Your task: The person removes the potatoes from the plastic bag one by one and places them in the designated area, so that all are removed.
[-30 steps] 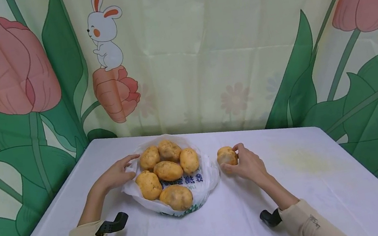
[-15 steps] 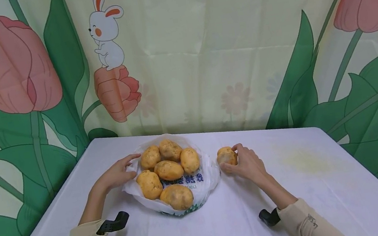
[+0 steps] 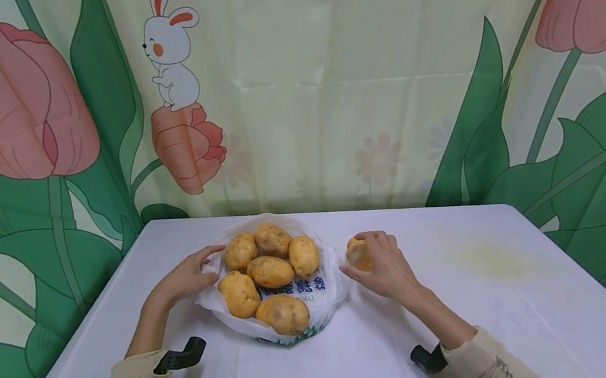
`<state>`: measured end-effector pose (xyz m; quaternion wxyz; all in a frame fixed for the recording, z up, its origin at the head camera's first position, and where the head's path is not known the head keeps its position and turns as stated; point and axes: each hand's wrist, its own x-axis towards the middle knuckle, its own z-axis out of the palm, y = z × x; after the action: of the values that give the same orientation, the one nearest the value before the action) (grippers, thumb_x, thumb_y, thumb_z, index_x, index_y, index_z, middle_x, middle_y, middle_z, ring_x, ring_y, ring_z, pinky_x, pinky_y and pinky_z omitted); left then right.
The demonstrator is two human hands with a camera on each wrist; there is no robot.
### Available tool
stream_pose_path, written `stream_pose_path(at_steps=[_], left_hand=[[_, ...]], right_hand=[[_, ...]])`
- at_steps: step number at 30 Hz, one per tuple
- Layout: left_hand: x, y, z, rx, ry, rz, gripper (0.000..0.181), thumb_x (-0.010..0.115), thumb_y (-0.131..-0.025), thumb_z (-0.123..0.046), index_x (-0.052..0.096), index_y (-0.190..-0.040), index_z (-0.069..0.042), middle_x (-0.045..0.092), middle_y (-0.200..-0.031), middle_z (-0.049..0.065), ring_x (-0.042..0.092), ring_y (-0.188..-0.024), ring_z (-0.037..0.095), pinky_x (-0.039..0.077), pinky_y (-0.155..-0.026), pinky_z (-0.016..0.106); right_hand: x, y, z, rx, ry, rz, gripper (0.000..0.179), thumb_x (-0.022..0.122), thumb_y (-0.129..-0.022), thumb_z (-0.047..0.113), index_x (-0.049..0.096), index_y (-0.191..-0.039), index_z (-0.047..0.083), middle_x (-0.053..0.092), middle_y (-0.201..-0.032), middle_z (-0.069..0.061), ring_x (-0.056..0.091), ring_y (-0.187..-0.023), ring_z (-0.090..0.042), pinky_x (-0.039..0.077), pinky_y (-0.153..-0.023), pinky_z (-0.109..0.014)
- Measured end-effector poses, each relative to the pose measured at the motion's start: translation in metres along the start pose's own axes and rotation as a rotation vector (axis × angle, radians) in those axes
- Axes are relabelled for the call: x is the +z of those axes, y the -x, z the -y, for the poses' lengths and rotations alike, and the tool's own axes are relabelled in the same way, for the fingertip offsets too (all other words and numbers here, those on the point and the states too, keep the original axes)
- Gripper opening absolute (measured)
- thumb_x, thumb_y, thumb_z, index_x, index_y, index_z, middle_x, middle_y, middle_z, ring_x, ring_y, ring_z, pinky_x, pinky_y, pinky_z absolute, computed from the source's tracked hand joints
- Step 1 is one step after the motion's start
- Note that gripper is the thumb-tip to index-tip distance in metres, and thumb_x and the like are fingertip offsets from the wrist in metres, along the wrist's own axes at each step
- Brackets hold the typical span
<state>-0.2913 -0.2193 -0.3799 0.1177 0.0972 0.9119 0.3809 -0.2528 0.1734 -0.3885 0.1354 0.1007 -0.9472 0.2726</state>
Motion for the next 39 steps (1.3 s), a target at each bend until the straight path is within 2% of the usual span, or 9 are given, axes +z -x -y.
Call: stream_pose_path(at_steps=[5, 10, 13, 20, 27, 33, 39], left_hand=[[0.0, 0.001, 0.0, 0.001, -0.001, 0.005, 0.069, 0.058, -0.094, -0.01, 0.034, -0.158, -0.006, 0.03, -0.159, 0.033, 0.032, -0.143, 0.054, 0.044, -0.105, 0.064], [0.0, 0.002, -0.001, 0.019, -0.015, 0.005, 0.07, 0.059, -0.092, -0.008, 0.034, -0.157, -0.004, 0.033, -0.158, 0.034, 0.035, -0.142, 0.054, 0.046, -0.104, 0.063], [0.0, 0.002, -0.001, 0.026, -0.017, 0.004, 0.071, 0.06, -0.091, -0.006, 0.034, -0.157, -0.003, 0.034, -0.157, 0.034, 0.036, -0.141, 0.054, 0.046, -0.104, 0.063], [0.0, 0.003, -0.001, 0.025, -0.013, 0.006, 0.072, 0.061, -0.091, -0.006, 0.033, -0.157, -0.004, 0.033, -0.157, 0.034, 0.036, -0.141, 0.054, 0.047, -0.104, 0.062], [0.002, 0.003, -0.003, 0.024, -0.013, 0.011, 0.074, 0.063, -0.09, -0.005, 0.033, -0.157, -0.004, 0.033, -0.157, 0.035, 0.037, -0.14, 0.054, 0.05, -0.101, 0.058], [0.002, 0.003, -0.003, 0.021, -0.006, 0.017, 0.074, 0.063, -0.09, -0.004, 0.033, -0.158, -0.005, 0.032, -0.158, 0.034, 0.036, -0.141, 0.054, 0.05, -0.101, 0.059], [0.003, 0.002, -0.002, 0.022, -0.009, 0.019, 0.075, 0.064, -0.09, -0.005, 0.034, -0.158, -0.006, 0.033, -0.157, 0.034, 0.037, -0.14, 0.053, 0.049, -0.103, 0.06]], right_hand=[[0.004, 0.007, 0.019, -0.098, -0.016, 0.001, 0.064, 0.081, -0.087, 0.037, 0.057, -0.135, 0.001, 0.054, -0.135, -0.019, 0.046, -0.124, -0.037, 0.048, -0.093, -0.051], [0.008, 0.014, 0.038, -0.187, -0.014, 0.023, 0.06, 0.08, -0.089, 0.033, 0.057, -0.134, 0.002, 0.056, -0.131, -0.018, 0.048, -0.124, -0.036, 0.048, -0.099, -0.051], [0.01, 0.017, 0.048, -0.212, -0.017, 0.061, 0.059, 0.078, -0.09, 0.033, 0.056, -0.137, 0.003, 0.057, -0.132, -0.016, 0.05, -0.125, -0.035, 0.048, -0.102, -0.051], [0.017, 0.021, 0.064, -0.249, 0.002, 0.241, 0.057, 0.07, -0.097, 0.039, 0.053, -0.141, 0.007, 0.055, -0.139, -0.014, 0.055, -0.125, -0.03, 0.052, -0.1, -0.048], [0.02, 0.021, 0.067, -0.443, 0.021, 0.424, 0.056, 0.059, -0.103, 0.041, 0.048, -0.149, 0.012, 0.054, -0.139, -0.012, 0.055, -0.122, -0.022, 0.053, -0.098, -0.044], [0.023, 0.019, 0.068, -0.452, 0.009, 0.489, 0.057, 0.056, -0.104, 0.046, 0.046, -0.151, 0.014, 0.054, -0.14, -0.008, 0.055, -0.124, -0.02, 0.051, -0.1, -0.043], [0.029, 0.016, 0.07, -0.462, 0.02, 0.545, 0.064, 0.06, -0.1, 0.05, 0.045, -0.152, 0.017, 0.053, -0.144, -0.005, 0.054, -0.128, -0.019, 0.049, -0.104, -0.042]])
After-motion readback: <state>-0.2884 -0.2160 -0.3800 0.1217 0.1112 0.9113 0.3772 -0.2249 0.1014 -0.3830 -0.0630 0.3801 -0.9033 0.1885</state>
